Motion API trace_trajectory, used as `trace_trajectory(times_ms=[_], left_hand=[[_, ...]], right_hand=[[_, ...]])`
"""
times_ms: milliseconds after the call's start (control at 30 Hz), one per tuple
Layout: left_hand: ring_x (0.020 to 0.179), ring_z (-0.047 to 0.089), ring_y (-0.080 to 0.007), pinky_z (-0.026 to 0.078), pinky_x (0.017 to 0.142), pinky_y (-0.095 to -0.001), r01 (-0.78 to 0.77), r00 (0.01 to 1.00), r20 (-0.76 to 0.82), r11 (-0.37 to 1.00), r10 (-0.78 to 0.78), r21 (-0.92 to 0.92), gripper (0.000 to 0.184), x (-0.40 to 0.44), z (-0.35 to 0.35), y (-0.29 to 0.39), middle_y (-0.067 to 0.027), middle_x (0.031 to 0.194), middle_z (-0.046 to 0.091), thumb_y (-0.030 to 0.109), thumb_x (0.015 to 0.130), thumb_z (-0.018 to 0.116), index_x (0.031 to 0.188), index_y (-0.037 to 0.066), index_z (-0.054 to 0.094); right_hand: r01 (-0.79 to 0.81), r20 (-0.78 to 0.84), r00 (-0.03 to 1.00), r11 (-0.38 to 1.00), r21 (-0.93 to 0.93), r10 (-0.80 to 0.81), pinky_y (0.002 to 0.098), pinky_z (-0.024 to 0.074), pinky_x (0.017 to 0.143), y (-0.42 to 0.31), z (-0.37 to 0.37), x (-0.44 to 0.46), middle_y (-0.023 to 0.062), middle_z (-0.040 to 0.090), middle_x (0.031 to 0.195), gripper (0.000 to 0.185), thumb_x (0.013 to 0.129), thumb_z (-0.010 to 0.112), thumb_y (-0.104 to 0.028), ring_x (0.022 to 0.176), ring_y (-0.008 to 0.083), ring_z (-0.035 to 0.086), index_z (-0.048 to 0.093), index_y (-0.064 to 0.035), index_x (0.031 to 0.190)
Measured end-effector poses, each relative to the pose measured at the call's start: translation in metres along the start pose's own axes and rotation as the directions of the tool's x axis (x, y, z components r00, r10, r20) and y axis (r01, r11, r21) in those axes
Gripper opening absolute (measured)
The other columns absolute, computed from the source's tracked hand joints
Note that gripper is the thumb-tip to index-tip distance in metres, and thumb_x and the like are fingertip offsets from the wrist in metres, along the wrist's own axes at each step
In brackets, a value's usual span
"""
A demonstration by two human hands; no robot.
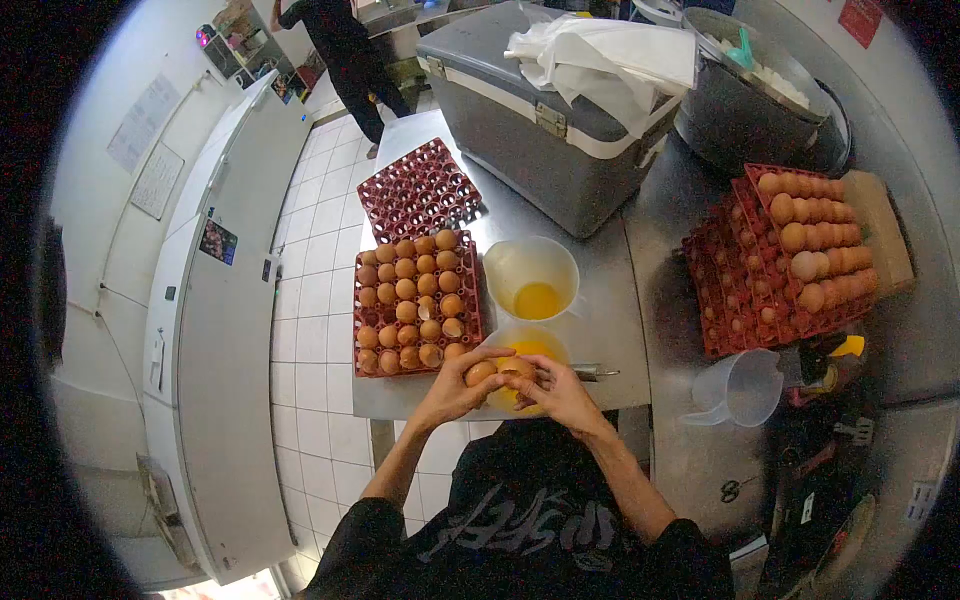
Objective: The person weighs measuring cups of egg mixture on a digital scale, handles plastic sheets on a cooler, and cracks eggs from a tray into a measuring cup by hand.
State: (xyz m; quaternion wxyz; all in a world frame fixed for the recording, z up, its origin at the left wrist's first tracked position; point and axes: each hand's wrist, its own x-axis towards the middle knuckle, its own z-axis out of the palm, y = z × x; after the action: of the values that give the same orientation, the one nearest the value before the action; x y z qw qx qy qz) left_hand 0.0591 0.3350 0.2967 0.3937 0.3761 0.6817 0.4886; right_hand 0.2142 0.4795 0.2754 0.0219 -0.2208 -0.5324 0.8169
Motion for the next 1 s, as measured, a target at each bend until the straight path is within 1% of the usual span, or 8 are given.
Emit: trace_trajectory(times_ms=[133, 367, 433, 667, 733, 767, 833, 1000], left_hand=[[0.060, 0.050, -0.0056, 0.043, 0.054, -0.0211, 0.079, 0.997, -0.005, 0.994, -0.080, -0.079, 0.044, 0.003, 0.003, -0.003, -0.0029, 0.089, 0.067, 0.029, 0.092, 0.074, 0.125, 0.003, 0.065], [0.068, 0.059, -0.0059, 0.049, 0.051, -0.0201, 0.126, 0.992, -0.008, 0.990, -0.127, -0.070, 0.041, 0.007, 0.005, -0.002, -0.0014, 0.100, 0.067, 0.032, 0.090, 0.075, 0.123, 0.008, 0.067], [0.084, 0.063, -0.0112, 0.053, 0.074, -0.0251, 0.069, 0.997, -0.030, 0.995, -0.072, -0.070, 0.039, 0.006, 0.005, 0.007, -0.0076, 0.100, 0.070, 0.026, 0.091, 0.075, 0.120, 0.001, 0.068], [0.100, 0.065, -0.0146, 0.052, 0.087, -0.0278, 0.025, 0.999, -0.033, 0.999, -0.026, -0.034, 0.038, 0.008, 0.007, -0.014, -0.0112, 0.108, 0.071, 0.023, 0.090, 0.075, 0.120, 0.000, 0.067], [0.073, 0.062, -0.0079, 0.052, 0.055, -0.0202, -0.211, 0.975, -0.075, 0.977, 0.209, -0.019, 0.037, 0.011, 0.006, -0.021, -0.0036, 0.103, 0.067, 0.022, 0.090, 0.075, 0.122, 0.004, 0.067], [0.073, 0.062, -0.0079, 0.052, 0.055, -0.0202, -0.212, 0.975, -0.076, 0.977, 0.210, -0.018, 0.037, 0.011, 0.005, -0.022, -0.0036, 0.103, 0.067, 0.022, 0.090, 0.075, 0.122, 0.004, 0.067], [0.079, 0.063, -0.0091, 0.054, 0.061, -0.0216, -0.219, 0.974, -0.063, 0.975, 0.217, -0.027, 0.036, 0.008, 0.000, -0.011, -0.0045, 0.104, 0.068, 0.020, 0.090, 0.075, 0.121, 0.003, 0.066], [0.079, 0.063, -0.0090, 0.053, 0.064, -0.0213, -0.118, 0.992, -0.044, 0.991, 0.115, -0.070, 0.034, 0.005, -0.004, 0.003, -0.0044, 0.102, 0.068, 0.018, 0.090, 0.074, 0.120, 0.003, 0.067]], right_hand=[[0.018, -0.026, 1.000, 1.000, 0.024, -0.018, 0.0283, 0.0591, 0.080, -0.004, 0.004, -0.002, 0.0108, 0.064, 0.118, 0.049, 0.096, 0.069, -0.020, 0.096, 0.0156, 0.067, 0.051, 0.0032, 0.135], [0.029, -0.081, 0.996, 0.987, -0.157, -0.042, 0.0275, 0.0598, 0.079, -0.009, 0.006, -0.001, 0.0125, 0.064, 0.118, 0.054, 0.097, 0.067, -0.016, 0.092, 0.0160, 0.068, 0.046, 0.0047, 0.142], [0.058, -0.107, 0.991, 0.969, -0.239, -0.085, 0.0271, 0.0599, 0.079, -0.007, 0.007, -0.001, 0.0121, 0.065, 0.115, 0.053, 0.097, 0.066, -0.012, 0.089, 0.0151, 0.068, 0.047, 0.0032, 0.144], [0.067, -0.109, 0.987, 0.930, -0.362, -0.114, 0.0276, 0.0595, 0.077, -0.009, 0.005, -0.005, 0.0125, 0.065, 0.117, 0.050, 0.096, 0.061, -0.004, 0.084, 0.0152, 0.068, 0.048, -0.0006, 0.145], [0.119, -0.070, 0.985, 0.918, -0.378, -0.157, 0.0364, 0.0588, 0.086, -0.015, 0.005, -0.008, 0.0206, 0.059, 0.131, 0.052, 0.092, 0.060, -0.001, 0.111, 0.0286, 0.064, 0.049, 0.0001, 0.143], [0.120, -0.069, 0.985, 0.918, -0.378, -0.158, 0.0364, 0.0588, 0.086, -0.021, 0.007, -0.012, 0.0206, 0.059, 0.131, 0.052, 0.092, 0.060, -0.001, 0.111, 0.0286, 0.064, 0.049, 0.0001, 0.143], [0.290, 0.078, 0.923, 0.549, -0.784, -0.377, 0.0415, 0.0514, 0.098, -0.036, 0.012, -0.018, 0.0235, 0.055, 0.132, 0.056, 0.089, 0.057, 0.002, 0.118, 0.0390, 0.059, 0.046, 0.0006, 0.144], [0.373, 0.198, 0.872, 0.348, -0.860, -0.447, 0.0447, 0.0431, 0.108, -0.044, 0.011, -0.019, 0.0257, 0.052, 0.134, 0.061, 0.086, 0.055, 0.003, 0.124, 0.0428, 0.052, 0.041, 0.0022, 0.145]])
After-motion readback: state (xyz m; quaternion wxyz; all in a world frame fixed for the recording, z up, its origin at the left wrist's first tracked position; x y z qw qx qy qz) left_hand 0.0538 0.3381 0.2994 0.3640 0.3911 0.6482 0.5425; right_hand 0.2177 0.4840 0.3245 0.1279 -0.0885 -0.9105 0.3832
